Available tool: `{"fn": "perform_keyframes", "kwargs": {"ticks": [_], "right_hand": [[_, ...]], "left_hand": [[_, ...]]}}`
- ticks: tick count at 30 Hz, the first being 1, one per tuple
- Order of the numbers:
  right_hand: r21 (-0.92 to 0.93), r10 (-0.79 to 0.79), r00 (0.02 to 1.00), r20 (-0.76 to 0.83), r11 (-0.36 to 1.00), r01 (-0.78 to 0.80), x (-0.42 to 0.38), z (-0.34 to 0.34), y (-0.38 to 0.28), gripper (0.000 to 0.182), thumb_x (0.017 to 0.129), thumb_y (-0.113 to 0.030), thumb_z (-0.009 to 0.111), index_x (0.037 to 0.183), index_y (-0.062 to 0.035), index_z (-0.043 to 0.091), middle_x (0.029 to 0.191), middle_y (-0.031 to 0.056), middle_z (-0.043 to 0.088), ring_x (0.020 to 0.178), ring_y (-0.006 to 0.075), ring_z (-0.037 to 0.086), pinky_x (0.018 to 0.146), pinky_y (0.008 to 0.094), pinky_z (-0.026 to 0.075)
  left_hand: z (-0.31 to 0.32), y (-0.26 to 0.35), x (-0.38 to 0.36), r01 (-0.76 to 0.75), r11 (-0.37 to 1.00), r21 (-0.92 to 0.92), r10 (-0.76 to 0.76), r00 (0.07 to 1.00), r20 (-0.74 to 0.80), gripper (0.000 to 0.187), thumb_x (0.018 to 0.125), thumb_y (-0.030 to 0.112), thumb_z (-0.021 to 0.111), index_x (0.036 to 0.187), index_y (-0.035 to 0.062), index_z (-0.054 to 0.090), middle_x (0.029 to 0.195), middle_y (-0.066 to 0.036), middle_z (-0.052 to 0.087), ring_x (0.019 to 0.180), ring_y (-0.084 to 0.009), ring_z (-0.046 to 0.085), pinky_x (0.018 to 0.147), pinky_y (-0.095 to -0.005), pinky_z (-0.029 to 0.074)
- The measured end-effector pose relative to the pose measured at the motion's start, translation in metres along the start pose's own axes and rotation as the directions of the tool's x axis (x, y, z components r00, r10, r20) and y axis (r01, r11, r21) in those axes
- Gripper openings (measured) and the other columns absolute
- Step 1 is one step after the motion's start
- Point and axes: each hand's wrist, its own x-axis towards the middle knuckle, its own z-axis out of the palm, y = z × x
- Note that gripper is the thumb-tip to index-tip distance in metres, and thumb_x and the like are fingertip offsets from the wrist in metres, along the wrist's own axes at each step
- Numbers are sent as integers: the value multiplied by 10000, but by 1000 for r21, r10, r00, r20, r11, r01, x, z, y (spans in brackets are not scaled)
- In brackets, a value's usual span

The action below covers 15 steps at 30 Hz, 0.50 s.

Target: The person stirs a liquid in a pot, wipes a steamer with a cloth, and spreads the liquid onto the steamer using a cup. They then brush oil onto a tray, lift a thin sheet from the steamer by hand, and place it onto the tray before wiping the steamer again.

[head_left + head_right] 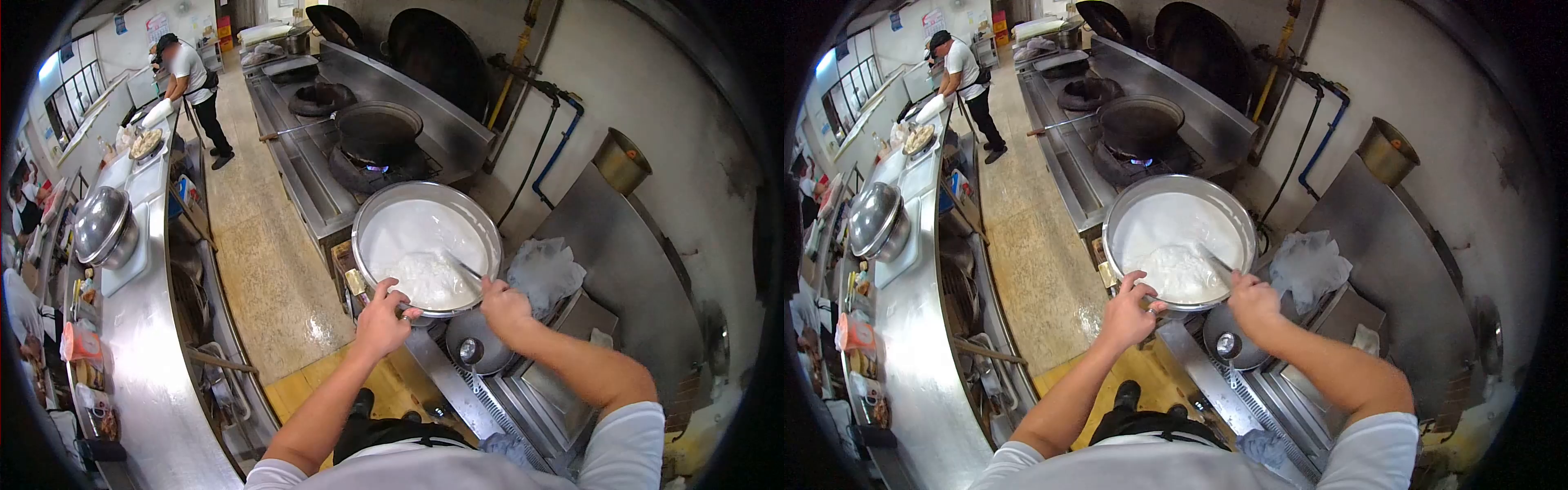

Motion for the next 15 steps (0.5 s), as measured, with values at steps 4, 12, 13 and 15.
{"fn": "perform_keyframes", "kwargs": {"ticks": [4,12,13,15], "right_hand": [[298,-173,965,196,948,110,13,-29,51,291,910,-65,588,1161,60,667,930,247,723,765,349,737,651,418,605],[614,-411,477,777,663,-428,73,-106,85,244,978,-167,603,794,-10,632,612,66,591,479,189,559,432,369,443],[632,-428,471,771,605,-484,70,-106,81,261,986,-182,606,784,-19,625,605,57,582,470,176,546,424,359,431],[684,-451,514,730,500,-532,56,-99,67,280,1006,-206,601,784,-35,613,604,38,574,459,144,531,415,345,423]], "left_hand": [[2,-2,-2,7,1000,-9,-7,1000,-9,318,893,344,769,1047,69,727,1473,-93,521,1139,-392,663,941,-493,534],[-1,4,-2,24,999,23,-25,1000,13,280,896,283,773,1049,54,723,1466,-123,523,1171,-397,650,951,-479,527],[0,3,-3,24,999,22,-24,1000,7,278,894,279,774,1048,54,723,1466,-124,523,1175,-396,648,954,-478,526],[2,2,-3,18,1000,19,-18,1000,-1,275,889,271,775,1047,53,722,1467,-124,522,1183,-396,643,959,-478,524]]}}
